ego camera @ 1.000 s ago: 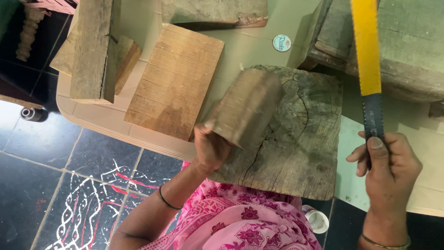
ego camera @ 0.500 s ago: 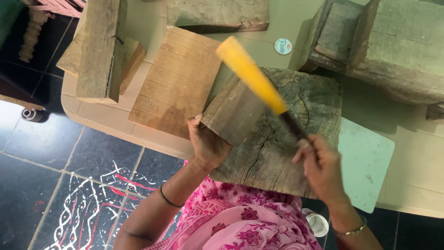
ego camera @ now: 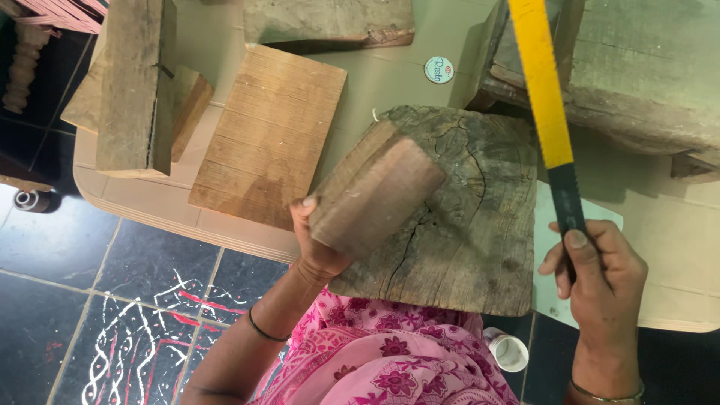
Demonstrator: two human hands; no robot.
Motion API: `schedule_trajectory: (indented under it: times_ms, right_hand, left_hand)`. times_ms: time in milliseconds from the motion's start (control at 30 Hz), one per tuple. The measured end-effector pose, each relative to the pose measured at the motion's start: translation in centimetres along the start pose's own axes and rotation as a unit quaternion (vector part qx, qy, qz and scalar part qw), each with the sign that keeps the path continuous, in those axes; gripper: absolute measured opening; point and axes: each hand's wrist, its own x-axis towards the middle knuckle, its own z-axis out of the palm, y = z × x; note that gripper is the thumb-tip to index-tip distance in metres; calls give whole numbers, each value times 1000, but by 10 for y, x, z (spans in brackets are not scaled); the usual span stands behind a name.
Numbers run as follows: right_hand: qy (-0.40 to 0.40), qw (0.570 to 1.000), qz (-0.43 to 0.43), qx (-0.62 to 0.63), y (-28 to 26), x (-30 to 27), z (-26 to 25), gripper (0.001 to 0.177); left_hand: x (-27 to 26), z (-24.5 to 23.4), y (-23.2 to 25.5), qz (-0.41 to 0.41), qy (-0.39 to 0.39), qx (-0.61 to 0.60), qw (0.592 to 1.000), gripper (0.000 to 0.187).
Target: The person uses a yellow and black hand saw to cut a small rectangular piece of wood placed on a larger wooden block. After sawing, the person wipes the block with a white cloth and then resumes sawing the wood.
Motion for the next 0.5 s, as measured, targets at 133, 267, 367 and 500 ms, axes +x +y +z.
schedule_trajectory:
  times_ms: [133,267,367,500]
  right_hand:
    - [-76,996,6,53,19,-10,-2,23]
    - [-179,981,12,76,24,-11,13,20]
    - [-162,985,52,-24,21,-1,27,19]
    - [-84,991,95,-33,21,9,33,18]
  left_hand:
    - [0,-8,4,-44,-43,-65,996,98]
    - [3,-21,3,-66,-43,-96,992,97]
    - [1,-33,4,-71,-35,-102,992,96]
    - [-3,-37,5,-81,-27,-108,990,95]
